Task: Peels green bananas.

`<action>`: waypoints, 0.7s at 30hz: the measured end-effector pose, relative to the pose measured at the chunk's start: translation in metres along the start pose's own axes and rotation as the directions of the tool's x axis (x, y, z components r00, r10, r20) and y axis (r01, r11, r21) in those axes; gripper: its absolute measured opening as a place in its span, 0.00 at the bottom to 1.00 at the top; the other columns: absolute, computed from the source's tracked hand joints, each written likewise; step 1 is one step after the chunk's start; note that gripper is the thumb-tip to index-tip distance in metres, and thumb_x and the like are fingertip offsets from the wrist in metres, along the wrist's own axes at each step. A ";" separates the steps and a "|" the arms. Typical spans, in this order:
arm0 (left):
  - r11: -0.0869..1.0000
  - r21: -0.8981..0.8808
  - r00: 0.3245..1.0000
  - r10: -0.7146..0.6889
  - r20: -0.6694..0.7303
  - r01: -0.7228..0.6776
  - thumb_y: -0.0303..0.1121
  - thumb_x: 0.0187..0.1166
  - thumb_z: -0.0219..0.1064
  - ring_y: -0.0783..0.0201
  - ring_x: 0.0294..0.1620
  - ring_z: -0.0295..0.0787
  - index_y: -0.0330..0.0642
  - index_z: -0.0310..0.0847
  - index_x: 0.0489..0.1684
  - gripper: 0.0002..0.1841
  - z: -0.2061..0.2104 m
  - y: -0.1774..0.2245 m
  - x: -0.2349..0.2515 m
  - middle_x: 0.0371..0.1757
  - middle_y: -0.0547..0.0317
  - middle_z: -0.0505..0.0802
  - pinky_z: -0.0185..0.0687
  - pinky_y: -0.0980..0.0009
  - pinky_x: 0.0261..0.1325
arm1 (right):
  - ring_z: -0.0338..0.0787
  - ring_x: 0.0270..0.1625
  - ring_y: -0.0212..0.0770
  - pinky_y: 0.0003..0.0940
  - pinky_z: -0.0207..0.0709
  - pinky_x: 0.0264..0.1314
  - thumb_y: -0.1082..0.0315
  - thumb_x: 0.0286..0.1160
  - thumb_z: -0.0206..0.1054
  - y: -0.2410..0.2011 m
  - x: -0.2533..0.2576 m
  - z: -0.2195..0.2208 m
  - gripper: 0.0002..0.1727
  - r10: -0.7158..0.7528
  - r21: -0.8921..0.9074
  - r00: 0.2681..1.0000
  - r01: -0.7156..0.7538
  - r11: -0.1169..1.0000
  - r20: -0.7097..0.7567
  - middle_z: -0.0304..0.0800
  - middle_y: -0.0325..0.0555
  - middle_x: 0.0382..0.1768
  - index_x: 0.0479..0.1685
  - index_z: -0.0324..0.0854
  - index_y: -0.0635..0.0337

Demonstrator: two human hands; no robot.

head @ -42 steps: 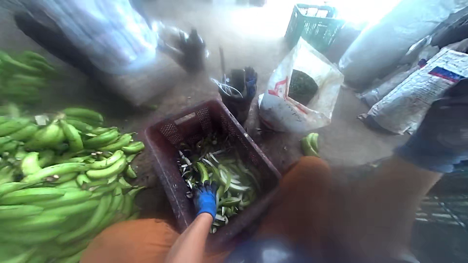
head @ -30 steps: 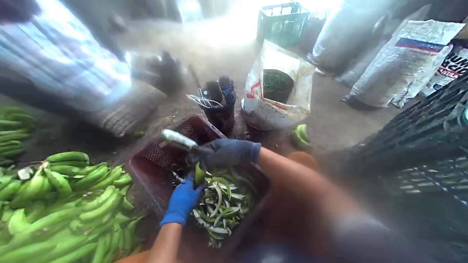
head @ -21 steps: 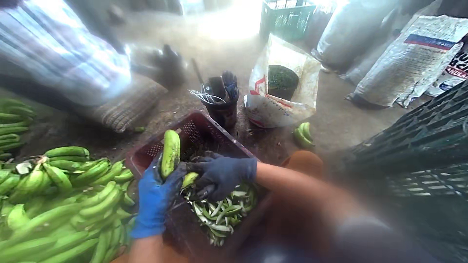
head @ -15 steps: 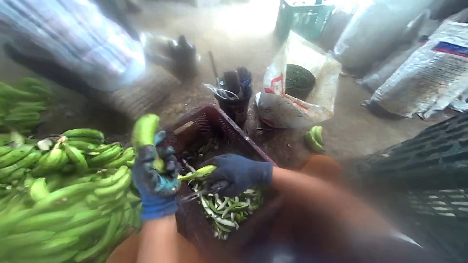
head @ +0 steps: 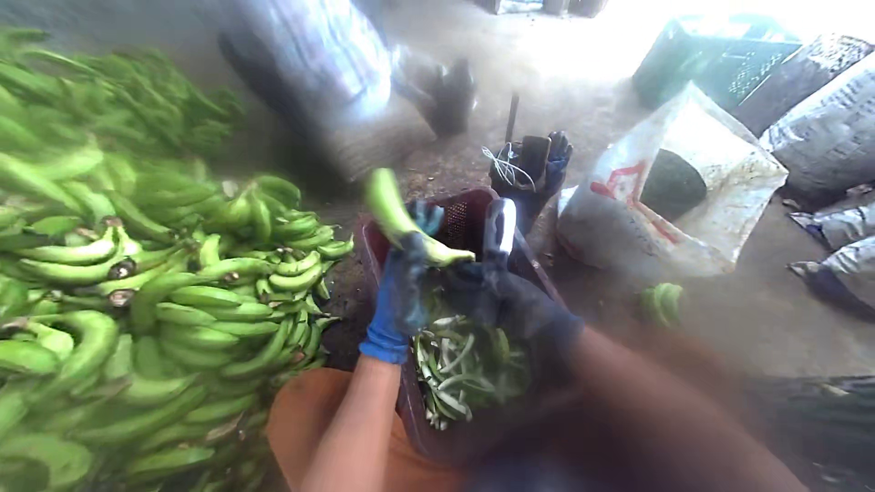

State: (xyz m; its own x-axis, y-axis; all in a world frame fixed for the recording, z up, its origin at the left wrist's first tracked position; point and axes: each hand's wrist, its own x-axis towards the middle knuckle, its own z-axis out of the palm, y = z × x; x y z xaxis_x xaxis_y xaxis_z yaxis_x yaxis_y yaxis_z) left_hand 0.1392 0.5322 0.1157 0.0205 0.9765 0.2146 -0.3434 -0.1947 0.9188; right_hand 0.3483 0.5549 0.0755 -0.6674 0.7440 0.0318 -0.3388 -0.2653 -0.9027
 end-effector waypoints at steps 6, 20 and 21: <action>0.969 0.194 0.984 -0.128 -0.121 0.150 0.42 0.74 0.74 0.66 0.58 0.89 0.64 0.62 0.88 0.39 0.019 -0.007 -0.005 0.73 0.65 0.86 0.89 0.68 0.51 | 0.86 0.35 0.33 0.32 0.84 0.37 0.59 0.86 0.59 -0.019 0.004 -0.020 0.11 -0.231 -0.260 0.945 0.168 0.951 -0.233 0.86 0.39 0.35 0.54 0.81 0.52; 0.877 0.478 0.998 -0.030 -0.058 0.054 0.43 0.74 0.74 0.67 0.56 0.89 0.62 0.67 0.82 0.34 -0.018 0.022 -0.007 0.65 0.64 0.89 0.90 0.65 0.52 | 0.92 0.52 0.47 0.52 0.84 0.60 0.46 0.91 0.54 -0.026 -0.005 -0.021 0.26 0.445 -0.765 0.788 -0.575 0.290 -0.425 0.91 0.53 0.54 0.75 0.77 0.53; 0.890 0.450 0.997 -0.060 -0.043 0.073 0.41 0.73 0.75 0.67 0.55 0.89 0.62 0.68 0.82 0.34 -0.021 0.023 -0.008 0.63 0.64 0.89 0.89 0.66 0.51 | 0.91 0.50 0.43 0.46 0.85 0.57 0.48 0.91 0.54 -0.029 -0.006 -0.022 0.26 0.407 -0.732 0.815 -0.563 0.383 -0.413 0.90 0.51 0.53 0.79 0.74 0.50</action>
State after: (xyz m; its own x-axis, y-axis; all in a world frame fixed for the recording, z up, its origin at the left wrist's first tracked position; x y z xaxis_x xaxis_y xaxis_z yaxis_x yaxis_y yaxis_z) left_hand 0.1118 0.5220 0.1278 0.0010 0.9895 0.1443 0.1187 -0.1434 0.9825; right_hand 0.3773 0.5717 0.0923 -0.4075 0.7517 -0.5186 0.7314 -0.0714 -0.6782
